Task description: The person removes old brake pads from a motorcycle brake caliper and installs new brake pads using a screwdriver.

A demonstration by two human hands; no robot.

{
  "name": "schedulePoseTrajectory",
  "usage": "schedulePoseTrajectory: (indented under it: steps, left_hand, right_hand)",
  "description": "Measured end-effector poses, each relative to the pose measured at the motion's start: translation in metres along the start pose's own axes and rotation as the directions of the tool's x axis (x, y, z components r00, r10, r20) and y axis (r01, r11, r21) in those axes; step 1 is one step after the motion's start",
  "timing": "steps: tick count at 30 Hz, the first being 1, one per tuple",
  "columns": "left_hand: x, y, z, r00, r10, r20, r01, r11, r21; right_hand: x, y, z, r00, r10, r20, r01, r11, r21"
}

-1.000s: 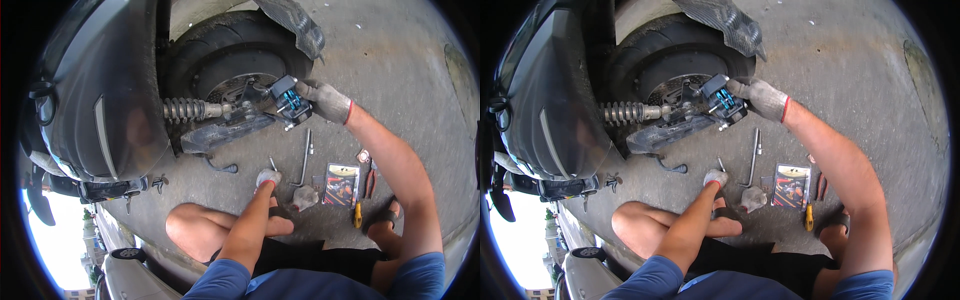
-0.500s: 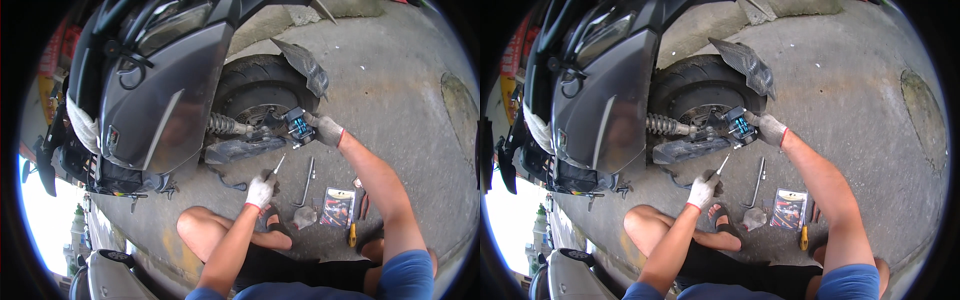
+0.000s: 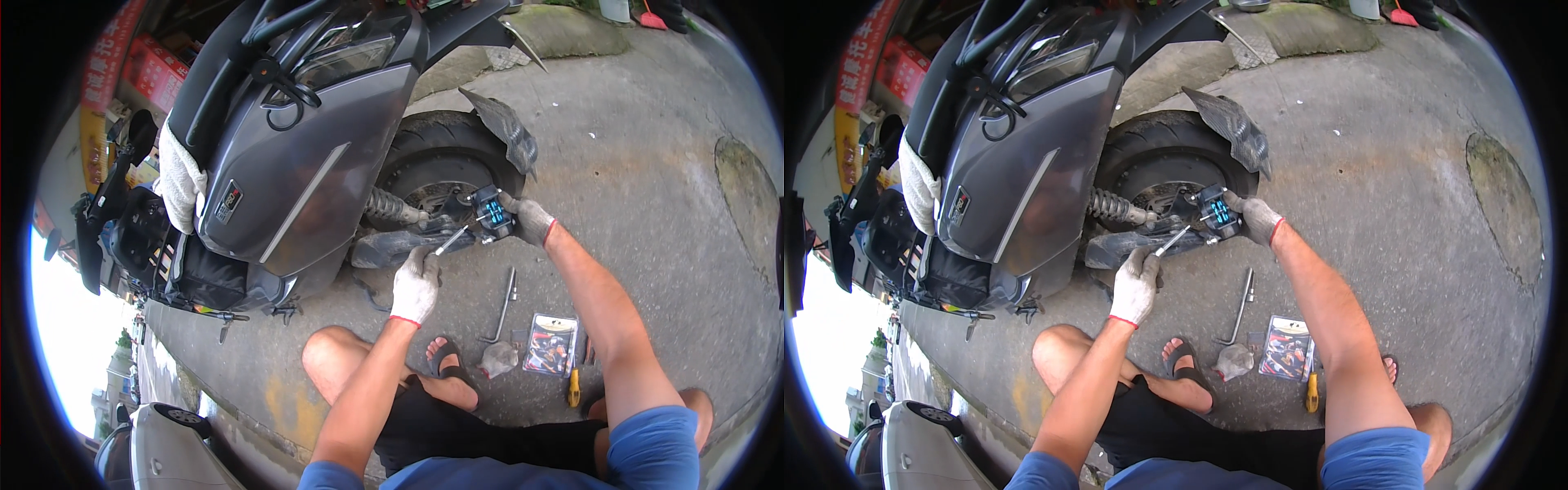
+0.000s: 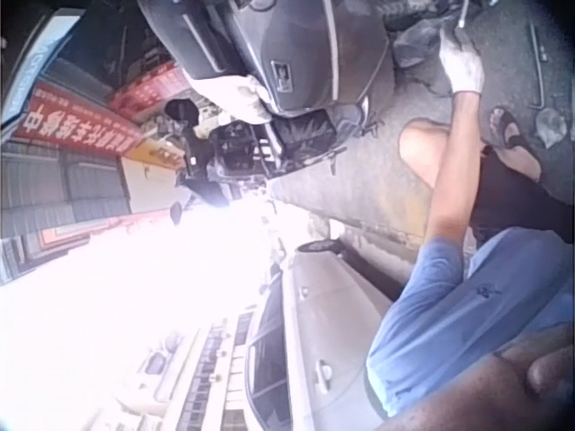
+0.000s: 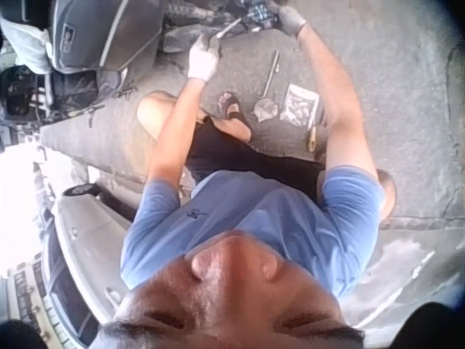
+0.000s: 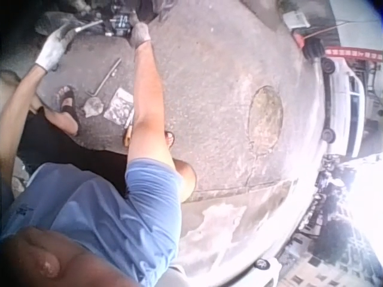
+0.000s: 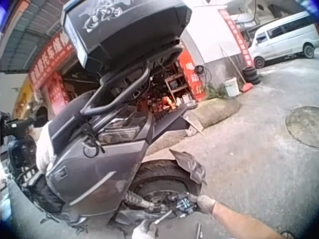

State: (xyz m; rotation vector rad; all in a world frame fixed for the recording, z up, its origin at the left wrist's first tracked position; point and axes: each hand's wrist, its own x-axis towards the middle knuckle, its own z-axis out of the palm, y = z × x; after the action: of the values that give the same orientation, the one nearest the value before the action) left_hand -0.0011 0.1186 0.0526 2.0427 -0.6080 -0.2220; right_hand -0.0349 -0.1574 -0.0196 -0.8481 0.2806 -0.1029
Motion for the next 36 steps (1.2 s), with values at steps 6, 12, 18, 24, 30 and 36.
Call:
schedulePoseTrajectory:
  steps: [6, 12, 18, 24, 30, 36]
  left_hand:
    - [0.011, -0.010, 0.011, 0.995, 0.094, -0.019, -0.091, 0.988, 0.123]
    - [0.025, -0.023, 0.026, 0.987, 0.153, -0.047, -0.145, 0.979, 0.147]
    - [0.034, -0.026, 0.022, 0.992, 0.121, -0.022, -0.116, 0.980, 0.159]
    - [0.028, -0.023, 0.013, 0.932, 0.357, -0.059, -0.318, 0.887, 0.334]
    - [0.057, -0.008, 0.014, 0.947, 0.158, 0.281, -0.251, 0.909, 0.333]
    - [0.079, -0.012, -0.002, 0.817, -0.139, 0.559, 0.250, 0.960, -0.127]
  right_hand:
    - [-0.002, 0.000, -0.001, 1.000, -0.006, 0.018, 0.008, 0.998, -0.059]
    - [-0.004, 0.000, -0.001, 0.999, -0.031, 0.011, 0.031, 0.999, 0.004]
    - [0.014, 0.003, -0.010, 0.999, -0.022, 0.035, 0.021, 1.000, 0.013]
    - [0.008, 0.012, -0.012, 0.995, -0.075, 0.062, 0.074, 0.997, 0.020]
    - [0.012, 0.015, -0.043, 0.980, -0.094, 0.174, 0.095, 0.995, 0.001]
    - [0.017, 0.015, -0.037, 0.979, -0.091, 0.180, 0.092, 0.996, 0.003]
